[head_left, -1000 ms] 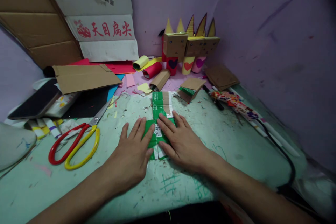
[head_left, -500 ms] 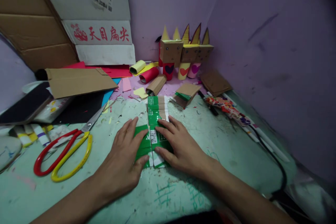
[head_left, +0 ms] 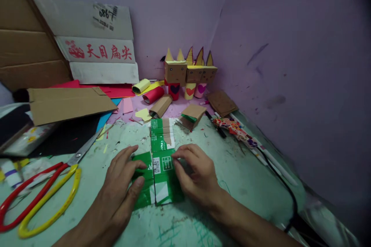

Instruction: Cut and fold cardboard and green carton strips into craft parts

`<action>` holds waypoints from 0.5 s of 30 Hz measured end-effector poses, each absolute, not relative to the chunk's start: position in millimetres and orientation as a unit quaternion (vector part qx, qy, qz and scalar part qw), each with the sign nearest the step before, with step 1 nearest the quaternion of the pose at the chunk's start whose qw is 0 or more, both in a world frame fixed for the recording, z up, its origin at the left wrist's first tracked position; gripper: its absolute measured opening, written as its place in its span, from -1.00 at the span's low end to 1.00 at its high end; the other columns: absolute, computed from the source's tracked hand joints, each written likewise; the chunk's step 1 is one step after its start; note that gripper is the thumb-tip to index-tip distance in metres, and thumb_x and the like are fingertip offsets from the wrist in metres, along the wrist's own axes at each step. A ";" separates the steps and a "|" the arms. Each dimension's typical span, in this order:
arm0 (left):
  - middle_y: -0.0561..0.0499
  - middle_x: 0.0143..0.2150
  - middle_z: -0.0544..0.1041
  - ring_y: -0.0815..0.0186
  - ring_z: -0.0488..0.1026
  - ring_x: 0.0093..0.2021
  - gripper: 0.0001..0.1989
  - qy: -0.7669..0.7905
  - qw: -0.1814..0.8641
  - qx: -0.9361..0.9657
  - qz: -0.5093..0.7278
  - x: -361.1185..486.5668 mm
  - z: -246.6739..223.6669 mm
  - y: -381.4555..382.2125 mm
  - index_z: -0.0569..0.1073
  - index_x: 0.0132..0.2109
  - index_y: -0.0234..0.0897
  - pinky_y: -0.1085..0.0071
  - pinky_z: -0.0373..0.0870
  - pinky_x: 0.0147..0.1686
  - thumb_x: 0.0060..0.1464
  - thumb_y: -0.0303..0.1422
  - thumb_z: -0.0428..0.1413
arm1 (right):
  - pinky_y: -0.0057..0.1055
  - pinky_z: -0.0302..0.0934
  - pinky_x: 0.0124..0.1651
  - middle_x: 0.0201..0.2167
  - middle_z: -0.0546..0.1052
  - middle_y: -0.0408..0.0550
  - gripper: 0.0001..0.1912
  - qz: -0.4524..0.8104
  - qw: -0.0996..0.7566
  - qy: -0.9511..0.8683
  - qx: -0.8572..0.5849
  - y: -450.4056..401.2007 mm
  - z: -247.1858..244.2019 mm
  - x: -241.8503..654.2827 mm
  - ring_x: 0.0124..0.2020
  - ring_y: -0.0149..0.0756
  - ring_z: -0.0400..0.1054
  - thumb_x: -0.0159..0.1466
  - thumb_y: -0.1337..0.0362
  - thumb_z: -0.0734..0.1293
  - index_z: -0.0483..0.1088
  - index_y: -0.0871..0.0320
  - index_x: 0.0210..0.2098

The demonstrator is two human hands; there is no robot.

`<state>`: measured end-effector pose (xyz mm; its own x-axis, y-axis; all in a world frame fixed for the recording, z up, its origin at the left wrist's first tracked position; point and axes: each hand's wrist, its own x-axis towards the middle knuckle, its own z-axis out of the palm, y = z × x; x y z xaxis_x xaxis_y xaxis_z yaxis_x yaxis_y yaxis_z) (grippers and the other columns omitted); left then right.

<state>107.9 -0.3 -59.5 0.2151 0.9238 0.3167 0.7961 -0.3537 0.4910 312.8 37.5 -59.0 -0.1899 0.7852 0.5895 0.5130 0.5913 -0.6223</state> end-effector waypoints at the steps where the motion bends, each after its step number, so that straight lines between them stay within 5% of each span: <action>1: -0.08 0.23 0.18 0.02 0.09 0.25 -0.79 0.566 0.116 0.762 0.294 107.6 -58.0 -0.9 0.33 -0.11 -0.17 -0.09 0.15 0.14 0.21 -0.27 -0.15 | -0.27 0.33 -0.29 -0.38 0.47 -0.04 -0.86 0.147 0.493 -0.749 -0.417 36.8 -58.4 313.2 -0.33 -0.25 0.38 0.20 0.40 0.23 0.41 0.13 -0.33; 10: -0.11 0.14 0.28 0.11 0.15 0.21 -0.84 0.543 0.097 0.766 0.330 106.4 -62.3 -3.5 0.31 -0.11 -0.18 0.00 0.22 0.12 0.18 -0.44 -0.09 | -0.35 0.33 -0.32 -0.37 0.46 -0.10 -0.84 0.161 0.549 -0.715 -0.402 36.4 -57.7 318.1 -0.34 -0.30 0.39 0.19 0.45 0.28 0.41 0.09 -0.31; 15: -0.20 0.23 0.24 -0.01 0.12 0.25 -0.58 0.567 0.053 0.778 0.266 105.0 -69.5 -1.3 0.20 0.14 -0.20 -0.16 0.17 0.13 0.13 -0.32 0.02 | -0.38 0.33 -0.33 -0.38 0.45 -0.12 -0.86 0.168 0.537 -0.719 -0.408 35.5 -58.3 317.4 -0.34 -0.32 0.39 0.20 0.44 0.28 0.41 0.08 -0.31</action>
